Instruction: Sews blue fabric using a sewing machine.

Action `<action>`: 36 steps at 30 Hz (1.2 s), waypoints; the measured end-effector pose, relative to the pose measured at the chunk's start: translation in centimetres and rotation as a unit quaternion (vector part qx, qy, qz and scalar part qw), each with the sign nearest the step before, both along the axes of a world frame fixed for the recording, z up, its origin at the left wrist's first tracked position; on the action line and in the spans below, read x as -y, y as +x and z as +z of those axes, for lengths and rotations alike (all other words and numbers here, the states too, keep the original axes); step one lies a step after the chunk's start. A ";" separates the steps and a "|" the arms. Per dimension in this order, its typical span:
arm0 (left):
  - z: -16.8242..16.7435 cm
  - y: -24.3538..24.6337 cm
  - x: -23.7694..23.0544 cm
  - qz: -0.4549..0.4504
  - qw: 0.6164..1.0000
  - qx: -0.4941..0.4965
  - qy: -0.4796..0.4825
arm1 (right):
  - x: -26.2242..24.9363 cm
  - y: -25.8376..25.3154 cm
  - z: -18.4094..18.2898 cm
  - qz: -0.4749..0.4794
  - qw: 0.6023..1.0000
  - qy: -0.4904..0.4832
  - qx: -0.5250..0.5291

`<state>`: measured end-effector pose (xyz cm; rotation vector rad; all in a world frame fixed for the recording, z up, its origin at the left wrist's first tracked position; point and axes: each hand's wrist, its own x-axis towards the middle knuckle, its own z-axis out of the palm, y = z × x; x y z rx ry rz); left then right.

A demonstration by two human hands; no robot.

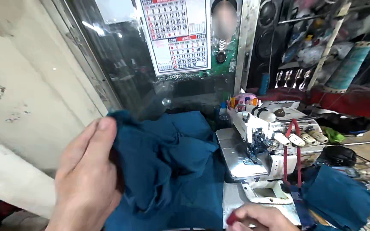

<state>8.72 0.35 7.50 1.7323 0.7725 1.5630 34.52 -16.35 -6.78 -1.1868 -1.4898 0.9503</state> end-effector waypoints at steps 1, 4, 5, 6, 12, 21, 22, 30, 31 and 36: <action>1.1 1.3 0.0 -0.031 0.999 0.018 -0.025 | -1.5 -1.4 0.2 -0.012 1.000 0.014 0.003; 3.5 3.9 -0.4 -0.095 0.994 0.039 -0.044 | -7.8 -5.0 -1.4 0.000 0.992 0.032 0.123; 4.3 4.6 -0.9 -0.095 0.993 0.047 -0.043 | -9.6 -5.9 -2.2 0.017 0.983 0.022 0.180; 5.4 5.1 -1.7 -0.090 0.994 0.051 -0.043 | -11.0 -6.8 -2.9 0.031 0.974 0.028 0.223; 9.1 -0.3 -11.8 0.010 0.992 0.113 -0.054 | -11.0 -4.5 -1.1 -0.088 0.966 0.186 0.156; -5.9 -10.6 -17.7 0.260 0.928 -0.246 -0.102 | -2.8 2.6 -4.3 0.050 0.981 0.009 0.187; -7.2 -8.9 -16.0 0.228 0.921 -0.306 -0.072 | -2.6 2.4 -5.0 0.050 0.985 0.007 0.167; -12.0 5.1 -2.2 -0.309 0.783 -0.529 0.110 | -1.1 -0.2 -1.4 -0.027 0.999 0.031 0.034; -12.3 4.6 -2.1 -0.304 0.803 -0.500 0.111 | -0.5 0.1 -1.9 -0.027 0.997 0.040 0.060; -7.3 1.9 1.3 -0.199 0.866 -0.458 0.018 | 1.5 1.1 -5.0 -0.039 0.980 -0.011 0.197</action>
